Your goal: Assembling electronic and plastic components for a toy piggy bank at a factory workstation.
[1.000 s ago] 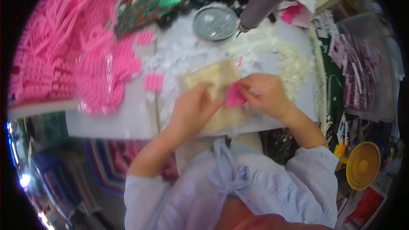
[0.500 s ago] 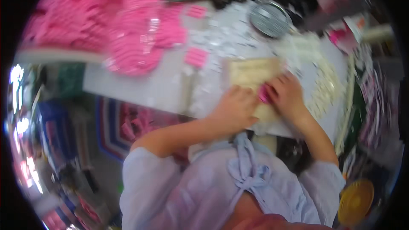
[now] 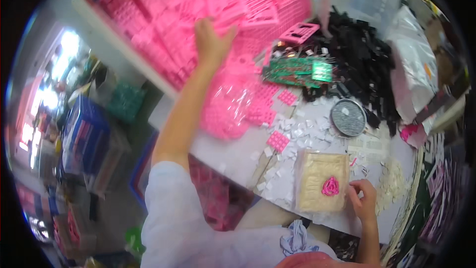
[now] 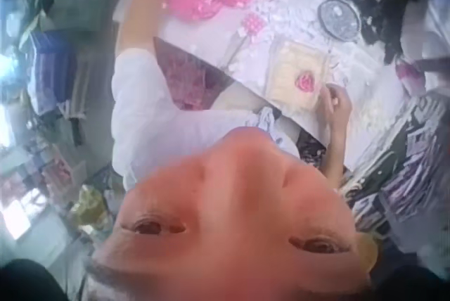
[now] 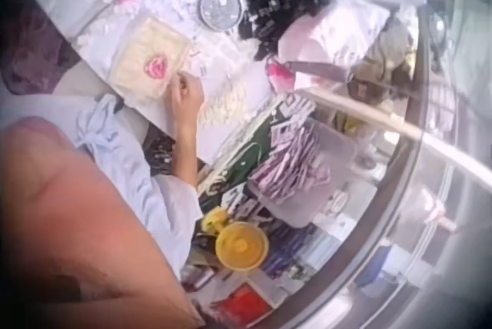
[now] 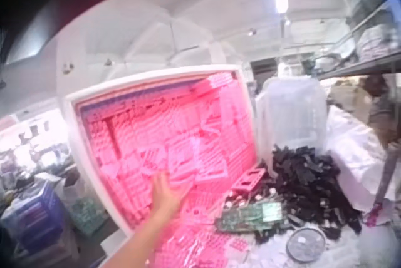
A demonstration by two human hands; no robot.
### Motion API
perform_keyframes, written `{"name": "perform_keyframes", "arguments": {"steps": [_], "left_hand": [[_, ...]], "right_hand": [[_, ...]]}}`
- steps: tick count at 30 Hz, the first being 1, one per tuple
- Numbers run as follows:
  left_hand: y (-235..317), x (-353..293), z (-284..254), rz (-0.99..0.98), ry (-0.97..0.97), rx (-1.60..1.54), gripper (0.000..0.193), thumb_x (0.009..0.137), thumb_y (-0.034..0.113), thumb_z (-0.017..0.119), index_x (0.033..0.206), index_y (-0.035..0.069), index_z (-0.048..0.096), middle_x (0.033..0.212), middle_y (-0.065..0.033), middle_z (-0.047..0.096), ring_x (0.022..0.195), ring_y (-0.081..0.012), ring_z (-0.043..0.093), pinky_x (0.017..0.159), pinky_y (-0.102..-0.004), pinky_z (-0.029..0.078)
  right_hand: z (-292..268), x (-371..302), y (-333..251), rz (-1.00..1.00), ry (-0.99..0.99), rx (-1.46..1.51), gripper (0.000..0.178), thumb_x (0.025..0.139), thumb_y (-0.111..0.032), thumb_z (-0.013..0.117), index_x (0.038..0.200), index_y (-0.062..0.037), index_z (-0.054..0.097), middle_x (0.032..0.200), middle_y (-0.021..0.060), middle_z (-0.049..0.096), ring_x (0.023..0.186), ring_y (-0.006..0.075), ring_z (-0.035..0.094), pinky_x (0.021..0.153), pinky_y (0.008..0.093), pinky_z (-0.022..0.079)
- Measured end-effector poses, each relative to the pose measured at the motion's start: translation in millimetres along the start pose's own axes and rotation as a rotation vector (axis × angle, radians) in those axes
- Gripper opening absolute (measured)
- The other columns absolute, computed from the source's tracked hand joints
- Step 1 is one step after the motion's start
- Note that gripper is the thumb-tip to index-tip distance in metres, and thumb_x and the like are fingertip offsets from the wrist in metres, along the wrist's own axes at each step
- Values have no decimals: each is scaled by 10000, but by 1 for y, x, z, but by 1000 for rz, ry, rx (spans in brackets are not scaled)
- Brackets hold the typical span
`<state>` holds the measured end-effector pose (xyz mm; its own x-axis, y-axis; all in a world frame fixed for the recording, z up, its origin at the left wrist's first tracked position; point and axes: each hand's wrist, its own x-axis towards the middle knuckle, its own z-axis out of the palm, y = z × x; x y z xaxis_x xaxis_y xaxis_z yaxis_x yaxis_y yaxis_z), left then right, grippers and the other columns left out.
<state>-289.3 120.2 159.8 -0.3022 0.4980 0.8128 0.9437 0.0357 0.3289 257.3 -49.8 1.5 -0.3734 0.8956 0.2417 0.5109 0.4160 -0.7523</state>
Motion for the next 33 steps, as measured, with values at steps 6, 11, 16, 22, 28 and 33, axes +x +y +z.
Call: {"name": "perform_keyframes", "arguments": {"steps": [6,11,16,22,28,33], "left_hand": [[-41,100,91,-420,-446,333,1335,675,826,695,1603,37,148,1668,-222,120,1541,-400,114,1206,-597,224],[-38,112,113,-521,-387,372,1329,658,794,738,1615,88,144,1628,-299,116,1496,-481,168,1143,-639,300],[-54,107,54,-73,226,163,1153,747,612,804,1589,73,228,1494,-284,305,1394,-453,320,1126,-565,341],[141,-158,-80,675,-630,-281,1193,586,429,884,1552,14,320,1541,-271,289,1458,-471,237,1182,-599,218],[182,-250,-107,798,-1000,-454,984,627,420,882,1485,160,477,1561,-252,260,1415,-544,260,1129,-687,225],[174,-248,-113,138,-819,-595,1179,668,130,863,1605,92,148,1597,-204,230,1468,-412,280,1150,-552,298]], "right_hand": [[3,20,-23,-253,-149,-70,151,856,-196,758,943,-72,743,793,80,682,724,250,646,662,359,513],[-17,-8,-5,-198,-140,-132,156,869,-211,746,964,-88,745,821,71,687,734,246,647,676,368,522],[-20,-15,-7,-98,-112,-64,182,890,-219,726,1016,-88,741,862,71,692,777,231,656,693,345,523],[0,29,-48,216,-81,958,426,963,-309,661,1334,-107,604,911,56,704,854,171,670,794,315,539],[14,55,-29,302,-343,1161,496,1003,-238,606,1440,-34,494,891,105,713,672,140,680,546,251,547],[-10,66,-46,277,-17,1360,518,975,-152,611,1448,-6,461,929,116,682,616,141,644,446,243,458]]}}
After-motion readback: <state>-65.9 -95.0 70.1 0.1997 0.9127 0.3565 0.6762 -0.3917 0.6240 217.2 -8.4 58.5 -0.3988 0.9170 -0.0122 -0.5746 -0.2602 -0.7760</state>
